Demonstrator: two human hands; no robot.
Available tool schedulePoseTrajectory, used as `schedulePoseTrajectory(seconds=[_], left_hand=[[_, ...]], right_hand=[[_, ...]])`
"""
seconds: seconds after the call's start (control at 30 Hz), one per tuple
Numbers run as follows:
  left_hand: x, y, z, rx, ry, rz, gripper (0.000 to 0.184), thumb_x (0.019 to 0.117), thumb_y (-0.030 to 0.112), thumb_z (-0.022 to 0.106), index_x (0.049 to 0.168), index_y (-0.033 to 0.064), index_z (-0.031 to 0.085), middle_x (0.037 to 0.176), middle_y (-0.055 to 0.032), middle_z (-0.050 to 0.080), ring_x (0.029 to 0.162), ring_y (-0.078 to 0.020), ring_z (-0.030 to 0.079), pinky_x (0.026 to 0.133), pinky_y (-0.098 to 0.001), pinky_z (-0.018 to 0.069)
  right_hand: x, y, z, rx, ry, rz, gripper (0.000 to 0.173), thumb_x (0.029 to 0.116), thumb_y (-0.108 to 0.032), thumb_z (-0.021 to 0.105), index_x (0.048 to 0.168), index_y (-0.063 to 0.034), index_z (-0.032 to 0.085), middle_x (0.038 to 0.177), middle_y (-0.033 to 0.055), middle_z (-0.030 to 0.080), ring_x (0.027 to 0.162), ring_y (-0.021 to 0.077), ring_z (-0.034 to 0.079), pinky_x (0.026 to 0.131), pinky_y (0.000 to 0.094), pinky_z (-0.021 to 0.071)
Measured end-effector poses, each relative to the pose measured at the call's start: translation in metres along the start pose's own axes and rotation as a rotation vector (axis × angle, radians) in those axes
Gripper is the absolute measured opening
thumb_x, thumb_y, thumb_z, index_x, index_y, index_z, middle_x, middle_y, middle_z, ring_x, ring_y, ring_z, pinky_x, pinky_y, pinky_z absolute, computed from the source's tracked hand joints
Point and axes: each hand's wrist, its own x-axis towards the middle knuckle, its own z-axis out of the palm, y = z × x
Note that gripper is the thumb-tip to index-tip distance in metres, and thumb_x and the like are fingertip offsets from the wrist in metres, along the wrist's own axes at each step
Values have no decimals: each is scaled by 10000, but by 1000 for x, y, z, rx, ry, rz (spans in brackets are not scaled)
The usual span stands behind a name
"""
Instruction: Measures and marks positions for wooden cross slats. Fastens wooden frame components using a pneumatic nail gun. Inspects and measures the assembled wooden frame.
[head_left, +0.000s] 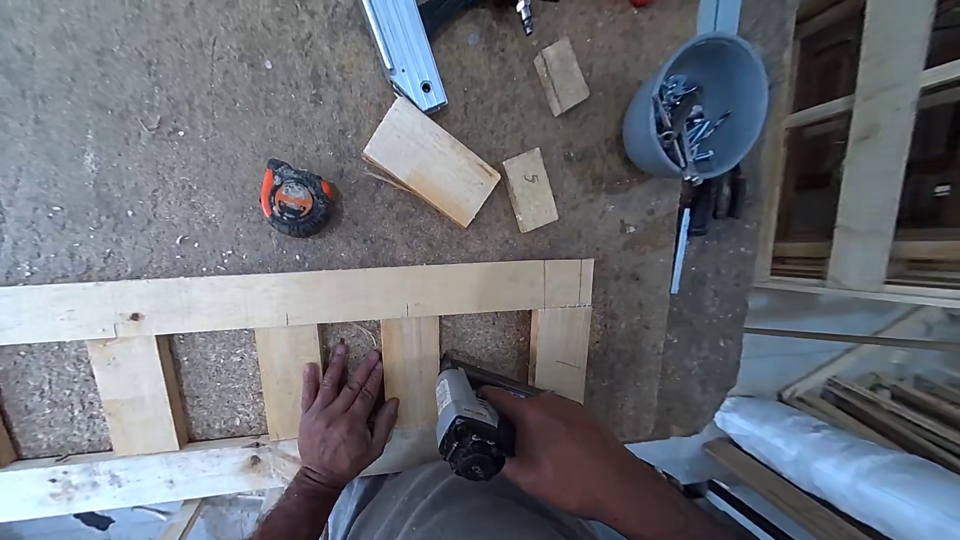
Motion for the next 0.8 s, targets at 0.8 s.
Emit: schedulePoseTrajectory(seconds=[0.8], left_hand=[[13, 3, -12, -58, 75, -22, 564, 953, 498, 498, 1355, 134, 652, 1389, -45, 665, 1386, -289, 534, 1197, -546, 290]], right_hand=[[17, -72, -45, -14, -7, 5, 524, 936, -381, 626, 1400, -156, 537, 1019, 155, 701, 975, 371, 701, 763, 589, 551]])
